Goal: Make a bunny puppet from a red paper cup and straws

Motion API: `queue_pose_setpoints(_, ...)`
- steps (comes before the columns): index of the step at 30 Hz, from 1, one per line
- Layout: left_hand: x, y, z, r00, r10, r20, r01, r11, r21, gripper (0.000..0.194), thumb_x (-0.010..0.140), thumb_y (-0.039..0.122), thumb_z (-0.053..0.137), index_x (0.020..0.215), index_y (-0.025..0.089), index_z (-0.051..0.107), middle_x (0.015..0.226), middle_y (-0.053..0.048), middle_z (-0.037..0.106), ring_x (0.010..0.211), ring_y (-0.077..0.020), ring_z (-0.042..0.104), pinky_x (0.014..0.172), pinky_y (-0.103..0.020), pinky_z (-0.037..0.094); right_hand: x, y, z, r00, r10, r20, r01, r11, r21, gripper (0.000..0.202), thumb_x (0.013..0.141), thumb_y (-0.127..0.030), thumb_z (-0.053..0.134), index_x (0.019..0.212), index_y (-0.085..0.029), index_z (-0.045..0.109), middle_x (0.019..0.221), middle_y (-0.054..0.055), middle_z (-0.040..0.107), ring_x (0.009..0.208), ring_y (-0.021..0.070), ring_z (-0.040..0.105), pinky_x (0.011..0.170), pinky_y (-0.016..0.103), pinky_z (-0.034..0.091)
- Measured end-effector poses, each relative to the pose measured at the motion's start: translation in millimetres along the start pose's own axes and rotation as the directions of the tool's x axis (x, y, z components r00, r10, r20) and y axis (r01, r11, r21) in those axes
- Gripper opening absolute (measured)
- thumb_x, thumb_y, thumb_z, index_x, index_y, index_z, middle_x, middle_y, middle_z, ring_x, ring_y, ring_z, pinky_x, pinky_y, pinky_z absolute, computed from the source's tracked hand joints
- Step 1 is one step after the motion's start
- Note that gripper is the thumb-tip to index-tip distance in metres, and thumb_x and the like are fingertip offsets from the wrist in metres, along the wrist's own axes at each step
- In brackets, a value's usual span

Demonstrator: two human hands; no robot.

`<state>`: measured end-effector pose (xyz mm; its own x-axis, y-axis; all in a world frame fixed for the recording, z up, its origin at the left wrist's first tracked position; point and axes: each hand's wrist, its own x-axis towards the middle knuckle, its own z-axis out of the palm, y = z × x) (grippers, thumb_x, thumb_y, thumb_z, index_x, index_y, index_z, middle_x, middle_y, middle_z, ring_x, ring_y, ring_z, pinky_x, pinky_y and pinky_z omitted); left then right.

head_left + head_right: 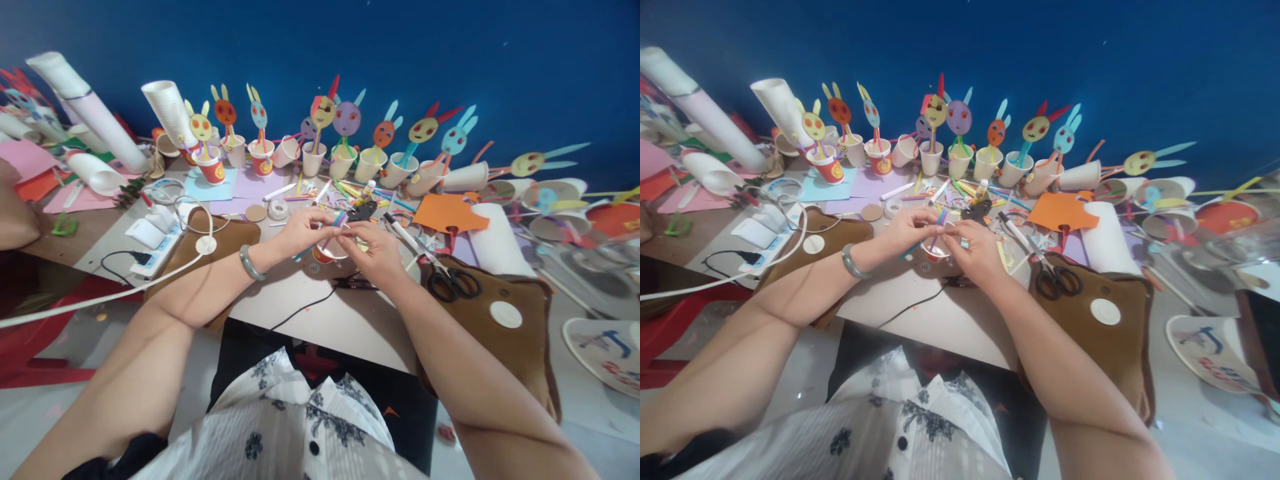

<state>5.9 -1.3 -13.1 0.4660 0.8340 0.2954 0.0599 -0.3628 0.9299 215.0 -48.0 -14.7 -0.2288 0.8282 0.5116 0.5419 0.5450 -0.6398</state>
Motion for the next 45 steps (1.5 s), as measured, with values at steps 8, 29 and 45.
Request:
queue_pose_setpoints(8, 2.5, 0.9, -2.8, 0.998, -0.058, -0.01, 0.057, 0.997, -0.06, 0.043, 0.08, 0.056, 0.088, 0.072, 0.016, 0.074, 0.082, -0.003, 0.066, 0.082, -0.0157, 0.059, 0.077, -0.031, 0.047, -0.1, -0.8, -2.8, 0.984, 0.159, -0.083, -0.157, 0.987, 0.029, 0.009, 0.086, -0.032, 0.074, 0.081, -0.025, 0.074, 0.108, 0.008, 0.086, 0.102, 0.0293, 0.08, 0.098, 0.047, 0.061)
queue_pose_setpoints(29, 2.9, -6.3, -5.4, 0.992, 0.12, 0.049, -0.128, 0.971, 0.205, 0.032, 0.093, 0.045, 0.078, 0.079, 0.018, 0.069, 0.116, -0.012, 0.075, 0.106, -0.023, 0.069, 0.093, -0.038, 0.057, 8.1, -0.7, -21.7, 0.972, 0.233, -0.039, -0.233, 0.973, 0.006, 0.022, 0.096, -0.042, 0.066, 0.097, -0.022, 0.075, 0.096, 0.009, 0.083, 0.09, 0.0256, 0.076, 0.08, 0.038, 0.058)
queue_pose_setpoints(45, 1.8, -2.0, -2.1, 0.995, 0.096, -0.023, -0.089, 0.973, 0.214, 0.044, 0.1, 0.058, 0.064, 0.076, 0.023, 0.049, 0.082, -0.002, 0.056, 0.083, -0.0197, 0.053, 0.081, -0.036, 0.046, 12.3, 0.5, -39.7, 0.959, 0.244, 0.142, -0.244, 0.97, -0.018, 0.017, 0.082, -0.038, 0.077, 0.079, -0.022, 0.076, 0.074, 0.004, 0.078, 0.071, 0.0206, 0.07, 0.063, 0.031, 0.052)
